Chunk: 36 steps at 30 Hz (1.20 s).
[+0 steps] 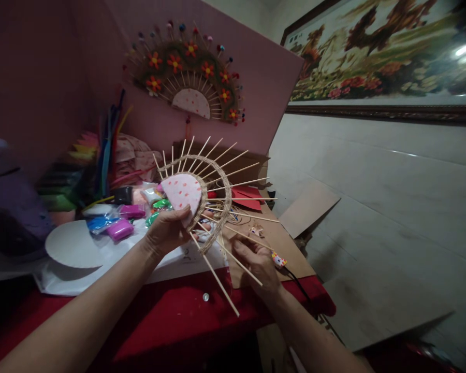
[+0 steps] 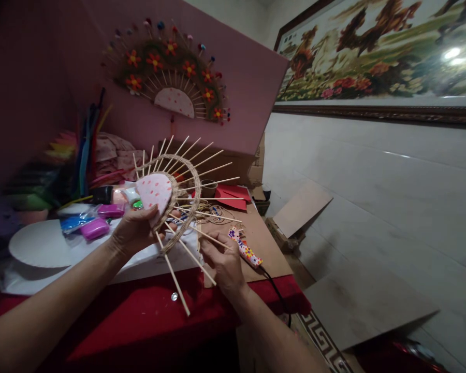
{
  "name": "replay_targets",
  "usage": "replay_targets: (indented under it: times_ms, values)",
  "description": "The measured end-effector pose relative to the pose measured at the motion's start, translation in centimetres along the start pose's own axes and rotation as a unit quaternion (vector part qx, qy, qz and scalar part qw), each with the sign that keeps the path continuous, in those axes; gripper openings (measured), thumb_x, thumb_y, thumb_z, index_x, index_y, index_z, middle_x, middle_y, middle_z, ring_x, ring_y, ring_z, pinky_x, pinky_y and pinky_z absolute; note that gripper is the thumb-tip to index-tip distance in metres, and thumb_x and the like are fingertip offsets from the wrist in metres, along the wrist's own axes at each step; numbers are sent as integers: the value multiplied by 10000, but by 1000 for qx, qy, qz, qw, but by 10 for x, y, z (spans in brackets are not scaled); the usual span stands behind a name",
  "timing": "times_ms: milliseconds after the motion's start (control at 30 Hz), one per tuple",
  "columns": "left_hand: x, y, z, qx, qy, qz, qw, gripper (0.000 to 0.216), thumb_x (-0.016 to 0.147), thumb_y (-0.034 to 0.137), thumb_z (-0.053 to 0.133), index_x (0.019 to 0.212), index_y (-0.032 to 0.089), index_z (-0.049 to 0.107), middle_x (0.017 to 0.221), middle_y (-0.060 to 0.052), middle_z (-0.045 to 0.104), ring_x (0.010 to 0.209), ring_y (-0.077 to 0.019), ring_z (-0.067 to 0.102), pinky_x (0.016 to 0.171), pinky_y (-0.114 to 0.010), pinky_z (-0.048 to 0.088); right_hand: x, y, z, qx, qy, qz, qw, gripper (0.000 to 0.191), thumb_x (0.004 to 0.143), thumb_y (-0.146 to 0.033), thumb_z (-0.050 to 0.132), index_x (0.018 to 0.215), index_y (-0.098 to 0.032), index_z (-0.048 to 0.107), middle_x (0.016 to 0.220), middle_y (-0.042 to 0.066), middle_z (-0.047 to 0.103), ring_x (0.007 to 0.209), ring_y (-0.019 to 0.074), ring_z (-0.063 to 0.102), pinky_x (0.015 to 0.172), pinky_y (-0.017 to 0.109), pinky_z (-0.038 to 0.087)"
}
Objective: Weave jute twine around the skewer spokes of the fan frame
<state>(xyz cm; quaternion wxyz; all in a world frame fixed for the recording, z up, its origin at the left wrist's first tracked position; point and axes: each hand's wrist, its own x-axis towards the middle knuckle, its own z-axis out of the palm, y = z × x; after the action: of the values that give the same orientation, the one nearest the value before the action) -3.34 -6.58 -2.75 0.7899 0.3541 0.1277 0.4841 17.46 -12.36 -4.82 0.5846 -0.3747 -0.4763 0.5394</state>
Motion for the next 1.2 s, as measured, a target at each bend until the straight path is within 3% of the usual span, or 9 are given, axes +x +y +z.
replay_targets:
  times_ms: [67, 200, 400, 567, 767, 1067, 1200]
  values:
    - [0, 0, 1, 14, -5, 5, 1000, 277, 771, 151, 565, 1023, 78, 653, 804, -141, 726, 664, -270, 697, 494, -325, 580, 4, -6, -11, 10, 24, 32, 999, 141, 647, -273, 737, 726, -177, 669, 608, -26, 578, 509, 75, 448, 471, 197, 341]
    - [1, -3, 3, 36, -28, 3, 999, 243, 771, 165, 575, 984, 89, 665, 830, -137, 725, 723, -277, 698, 543, -343, 589, 7, -21, -20, 20, -44, 113, 992, 200, 632, -217, 725, 828, -177, 724, 788, 26, 680, 646, 107, 561, 557, 207, 418]
    - [2, -7, 2, 43, -38, -7, 998, 245, 772, 183, 582, 977, 83, 672, 894, -154, 720, 752, -282, 694, 555, -339, 586, 4, -25, 6, 99, -171, 96, 976, 301, 695, -238, 689, 995, -215, 686, 996, 37, 696, 841, 162, 625, 719, 269, 472]
    - [2, -8, 1, 32, -34, -14, 999, 287, 774, 173, 565, 1030, 90, 663, 855, -144, 725, 749, -281, 693, 559, -347, 591, 8, -21, 19, 98, -134, 92, 982, 291, 733, -276, 672, 1015, -206, 668, 940, 32, 713, 752, 121, 620, 598, 195, 433]
    - [1, -7, 1, 16, -25, -19, 999, 345, 783, 162, 542, 1101, 66, 635, 850, -158, 724, 699, -271, 695, 544, -339, 586, 9, -17, 27, 87, -107, 53, 989, 255, 750, -307, 637, 972, -188, 675, 906, 41, 713, 729, 140, 620, 566, 215, 434]
    - [0, -6, 4, 26, -33, -19, 999, 285, 765, 169, 571, 1023, 91, 662, 781, -128, 728, 678, -257, 694, 548, -331, 590, 7, -18, 33, 121, -115, 34, 985, 232, 723, -257, 631, 947, -212, 670, 903, 29, 721, 772, 168, 657, 648, 264, 494]
    - [0, -6, 5, 23, -25, -19, 999, 316, 763, 164, 567, 1056, 80, 650, 791, -139, 725, 685, -265, 695, 528, -327, 586, 7, -15, 32, 125, -93, 32, 987, 150, 699, -243, 652, 846, -212, 647, 859, 19, 722, 787, 176, 664, 684, 283, 504]
